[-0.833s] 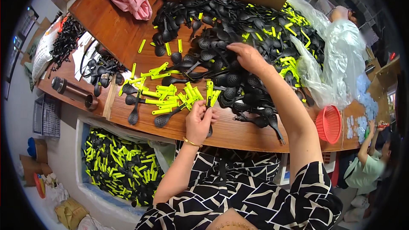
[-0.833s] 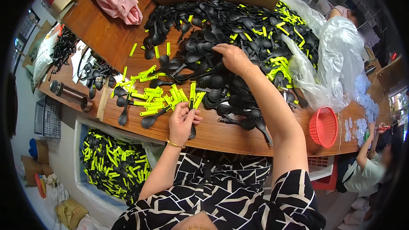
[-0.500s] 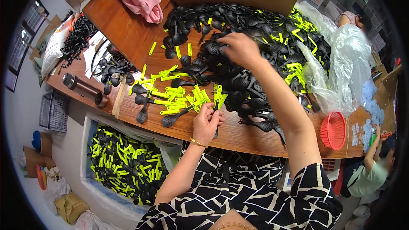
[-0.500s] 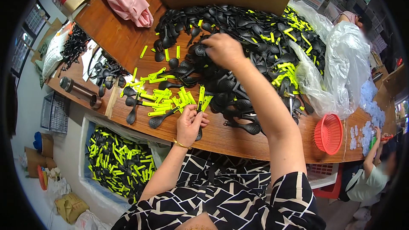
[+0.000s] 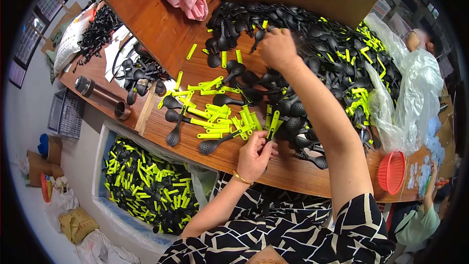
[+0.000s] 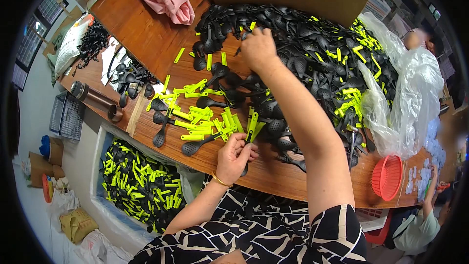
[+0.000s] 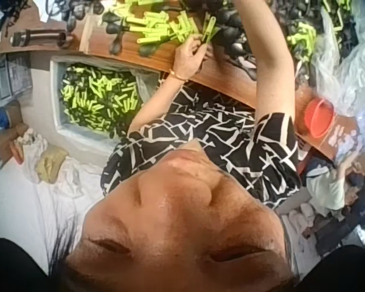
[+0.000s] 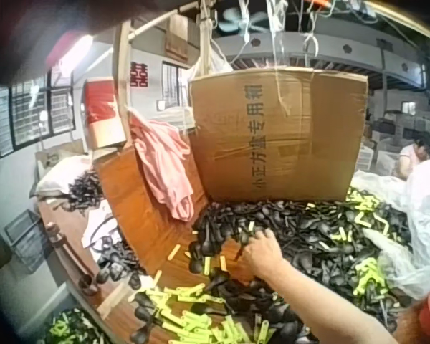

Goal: The person assembles black slotted spoons with neon yellow handles at a wooden workbench. They insert the handle into the spoon head and use a hammer to secure the connection, repeating this process for multiple units.

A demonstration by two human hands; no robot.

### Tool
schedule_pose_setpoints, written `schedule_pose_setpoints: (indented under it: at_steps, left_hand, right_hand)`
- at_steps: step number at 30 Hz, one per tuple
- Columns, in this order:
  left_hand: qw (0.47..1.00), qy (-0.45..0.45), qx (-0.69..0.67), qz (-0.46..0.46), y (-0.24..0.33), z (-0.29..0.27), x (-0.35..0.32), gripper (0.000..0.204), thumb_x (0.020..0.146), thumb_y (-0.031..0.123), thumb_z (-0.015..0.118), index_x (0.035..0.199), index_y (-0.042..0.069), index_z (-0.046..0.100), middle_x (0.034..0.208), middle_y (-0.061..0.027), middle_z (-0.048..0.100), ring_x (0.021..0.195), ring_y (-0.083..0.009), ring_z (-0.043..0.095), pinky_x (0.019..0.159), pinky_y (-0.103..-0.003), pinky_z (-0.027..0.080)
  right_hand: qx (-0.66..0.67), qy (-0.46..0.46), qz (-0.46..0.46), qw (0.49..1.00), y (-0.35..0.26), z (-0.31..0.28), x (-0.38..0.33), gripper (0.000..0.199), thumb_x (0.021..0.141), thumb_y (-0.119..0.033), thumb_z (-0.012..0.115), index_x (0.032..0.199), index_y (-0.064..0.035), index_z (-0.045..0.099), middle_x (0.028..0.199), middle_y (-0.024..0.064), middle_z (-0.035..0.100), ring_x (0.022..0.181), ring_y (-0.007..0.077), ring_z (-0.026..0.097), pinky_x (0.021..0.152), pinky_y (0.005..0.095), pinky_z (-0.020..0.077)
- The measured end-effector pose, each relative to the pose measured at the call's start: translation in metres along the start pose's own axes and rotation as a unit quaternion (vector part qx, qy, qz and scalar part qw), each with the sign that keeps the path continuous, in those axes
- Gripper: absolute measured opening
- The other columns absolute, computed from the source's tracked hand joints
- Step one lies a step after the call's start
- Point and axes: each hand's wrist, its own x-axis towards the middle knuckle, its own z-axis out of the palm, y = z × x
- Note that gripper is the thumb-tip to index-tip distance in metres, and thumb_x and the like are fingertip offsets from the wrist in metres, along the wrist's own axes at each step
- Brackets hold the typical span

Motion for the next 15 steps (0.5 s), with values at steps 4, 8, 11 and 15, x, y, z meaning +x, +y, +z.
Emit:
schedule_pose_setpoints:
  at_steps: [4,8,11,15]
  left_hand:
    - [0.996,-0.001,0.082,0.034,-0.009,-0.006,0.003,0.023,0.106,0.000,0.058,0.128,-0.003,0.051,0.099,-0.0110,0.073,0.082,-0.0130,0.073,0.073,-0.026,0.061]
    - [1.000,0.014,0.002,-0.011,0.001,-0.004,0.000,0.022,0.106,-0.002,0.058,0.127,-0.003,0.051,0.099,-0.0095,0.073,0.082,-0.0124,0.073,0.072,-0.027,0.061]
    - [1.000,-0.002,0.018,-0.004,0.006,-0.002,0.001,0.022,0.105,-0.003,0.059,0.126,-0.003,0.052,0.099,-0.0096,0.074,0.082,-0.0125,0.074,0.072,-0.026,0.061]
    - [0.997,0.015,0.067,0.039,-0.010,-0.002,0.002,0.023,0.103,0.001,0.063,0.125,-0.004,0.056,0.091,-0.0101,0.075,0.080,-0.0137,0.076,0.070,-0.028,0.060]
  right_hand:
    - [0.264,-0.125,0.103,0.951,-0.065,0.002,0.040,0.073,0.093,-0.067,0.070,0.127,-0.0020,0.072,0.115,0.0159,0.076,0.129,0.0357,0.065,0.103,0.0475,0.0558]
    - [0.247,-0.108,0.107,0.957,-0.098,0.021,0.054,0.069,0.097,-0.051,0.072,0.140,0.0012,0.060,0.141,0.0225,0.061,0.128,0.0423,0.064,0.107,0.0493,0.0540]
    - [0.286,-0.103,0.096,0.948,-0.092,0.056,0.064,0.037,0.102,-0.025,0.059,0.130,-0.0005,0.061,0.130,0.0254,0.066,0.126,0.0431,0.064,0.103,0.0514,0.0537]
    - [0.283,-0.079,0.011,0.956,-0.082,0.055,0.030,0.029,0.100,-0.008,0.054,0.126,-0.0014,0.063,0.126,0.0244,0.069,0.121,0.0418,0.067,0.101,0.0497,0.0551]
